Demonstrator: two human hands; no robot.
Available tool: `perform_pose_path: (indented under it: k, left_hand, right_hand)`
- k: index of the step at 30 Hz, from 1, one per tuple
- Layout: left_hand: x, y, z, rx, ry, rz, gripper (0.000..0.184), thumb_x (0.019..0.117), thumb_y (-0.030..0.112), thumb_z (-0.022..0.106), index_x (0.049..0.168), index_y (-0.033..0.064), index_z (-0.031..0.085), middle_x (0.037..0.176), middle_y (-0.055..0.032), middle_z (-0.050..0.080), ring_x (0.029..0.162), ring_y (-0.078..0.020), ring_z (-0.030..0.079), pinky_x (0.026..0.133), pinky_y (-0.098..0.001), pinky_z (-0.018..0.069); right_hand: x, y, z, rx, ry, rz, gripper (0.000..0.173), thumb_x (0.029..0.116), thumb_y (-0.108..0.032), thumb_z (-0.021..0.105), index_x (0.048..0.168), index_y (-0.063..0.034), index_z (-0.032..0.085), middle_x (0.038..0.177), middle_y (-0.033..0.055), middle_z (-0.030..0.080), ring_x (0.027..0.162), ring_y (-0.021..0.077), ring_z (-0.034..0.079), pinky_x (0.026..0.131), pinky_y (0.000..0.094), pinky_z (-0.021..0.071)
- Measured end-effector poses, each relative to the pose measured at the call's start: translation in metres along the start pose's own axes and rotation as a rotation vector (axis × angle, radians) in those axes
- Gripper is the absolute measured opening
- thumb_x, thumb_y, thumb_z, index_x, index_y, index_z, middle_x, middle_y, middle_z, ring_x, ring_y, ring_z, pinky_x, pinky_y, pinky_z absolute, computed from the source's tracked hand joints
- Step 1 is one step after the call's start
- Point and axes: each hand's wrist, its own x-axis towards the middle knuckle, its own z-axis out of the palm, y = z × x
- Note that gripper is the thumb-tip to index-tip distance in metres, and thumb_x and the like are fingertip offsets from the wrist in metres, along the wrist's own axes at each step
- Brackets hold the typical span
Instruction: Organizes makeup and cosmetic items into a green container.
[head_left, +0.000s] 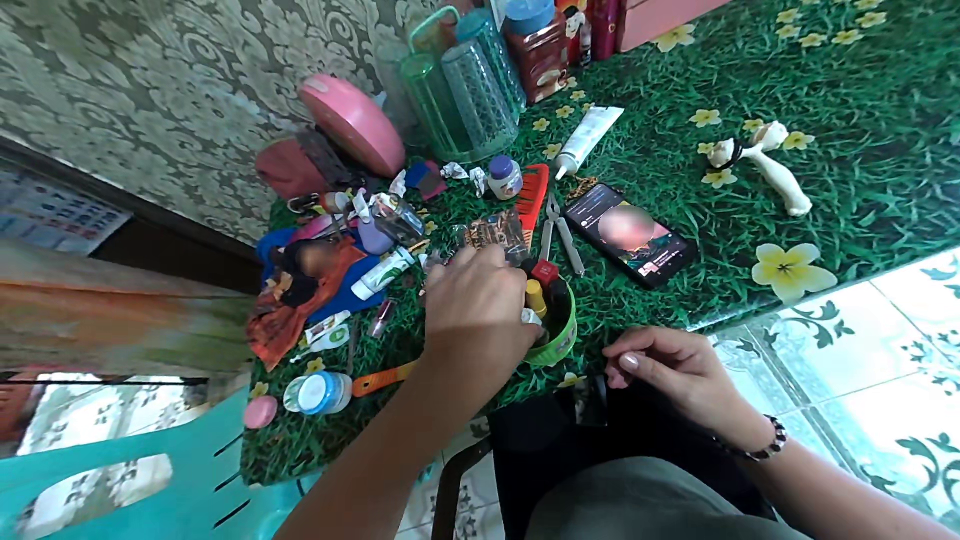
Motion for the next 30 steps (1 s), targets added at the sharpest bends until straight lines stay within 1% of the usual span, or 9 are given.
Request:
perform_pose_path:
  k: [3,9,12,16,20,22,23,25,30]
  left_hand:
    - [0.002,0.001,0.001,0.021,-0.014,0.007,0.032,0.074,0.038,0.091,0.083,0.0106,0.076,0.093,-0.0084,0.063,0.098,-0.0311,0.06,0.08,-0.0523,0.0453]
    - [0.004,0.005,-0.005,0.053,-0.08,0.005,0.031,0.0764,0.038,0.088,0.09,0.0125,0.077,0.099,-0.0096,0.068,0.102,-0.0317,0.062,0.084,-0.0548,0.0465]
    - [0.007,0.007,-0.01,0.06,-0.162,-0.027,0.032,0.0786,0.04,0.086,0.096,0.0148,0.078,0.108,-0.0088,0.067,0.108,-0.0307,0.061,0.088,-0.0557,0.0459]
    - [0.004,0.004,-0.011,0.011,-0.162,-0.02,0.036,0.0793,0.045,0.085,0.095,0.014,0.077,0.107,-0.0085,0.065,0.107,-0.0301,0.06,0.087,-0.0554,0.0455]
    - [-0.015,-0.024,-0.014,-0.277,0.045,0.065,0.034,0.0783,0.042,0.088,0.095,0.014,0.076,0.1,-0.0068,0.064,0.096,-0.0267,0.063,0.084,-0.0554,0.0506]
    - [-0.023,-0.048,-0.019,-0.419,0.164,0.064,0.033,0.0801,0.034,0.088,0.1,0.0108,0.076,0.101,-0.007,0.065,0.091,-0.0217,0.064,0.079,-0.0467,0.0563]
    - [-0.028,-0.062,-0.021,-0.46,0.211,0.035,0.03,0.0823,0.028,0.086,0.102,0.0092,0.075,0.103,-0.0075,0.066,0.091,-0.0199,0.065,0.08,-0.0425,0.0573]
    - [-0.036,-0.092,-0.02,-0.471,0.272,-0.078,0.023,0.0868,0.018,0.082,0.105,0.0065,0.073,0.106,-0.0101,0.068,0.094,-0.0208,0.067,0.083,-0.0425,0.0583]
    - [-0.042,-0.16,0.024,-0.399,0.146,-0.467,0.02,0.0919,0.011,0.077,0.109,0.001,0.072,0.103,-0.0183,0.071,0.094,-0.035,0.069,0.087,-0.0601,0.0551]
  right_hand:
    - [0.0,0.001,0.0,-0.013,0.001,-0.002,0.019,0.1046,-0.015,0.059,0.113,-0.0027,0.071,0.096,0.0023,0.073,0.082,0.0125,0.072,0.076,0.0312,0.0641]
    - [-0.001,0.001,0.0,-0.045,0.005,-0.008,0.019,0.1033,-0.018,0.062,0.115,-0.0069,0.072,0.096,0.0011,0.074,0.081,0.0125,0.072,0.075,0.031,0.0642]
    - [-0.001,0.001,-0.001,-0.063,-0.003,-0.014,0.019,0.1031,-0.02,0.062,0.116,-0.0102,0.073,0.096,-0.0005,0.074,0.081,0.0116,0.072,0.076,0.03,0.064]
    - [-0.001,0.002,-0.001,-0.063,-0.003,-0.017,0.019,0.1032,-0.021,0.062,0.116,-0.0119,0.073,0.094,-0.0013,0.075,0.08,0.0114,0.073,0.075,0.0295,0.0638]
    - [-0.002,0.003,-0.002,-0.049,-0.004,-0.016,0.019,0.103,-0.021,0.063,0.116,-0.0115,0.073,0.095,-0.0006,0.075,0.081,0.0121,0.073,0.075,0.0302,0.0642]
    - [-0.002,0.004,-0.003,-0.037,-0.01,-0.019,0.02,0.103,-0.021,0.063,0.117,-0.0112,0.073,0.095,-0.0001,0.075,0.081,0.0127,0.073,0.076,0.0307,0.0642]
    - [-0.002,0.004,-0.003,-0.036,-0.011,-0.019,0.02,0.1031,-0.021,0.063,0.117,-0.0112,0.073,0.096,-0.0002,0.075,0.081,0.0125,0.073,0.077,0.0305,0.0641]
    - [-0.001,0.003,-0.003,-0.04,-0.011,-0.02,0.019,0.103,-0.021,0.063,0.116,-0.0114,0.073,0.095,-0.0008,0.075,0.081,0.0118,0.073,0.076,0.0298,0.064]
    - [-0.002,0.002,-0.002,-0.051,-0.002,-0.018,0.019,0.1027,-0.021,0.063,0.116,-0.0121,0.074,0.095,-0.0006,0.075,0.08,0.0122,0.073,0.075,0.0297,0.0641]
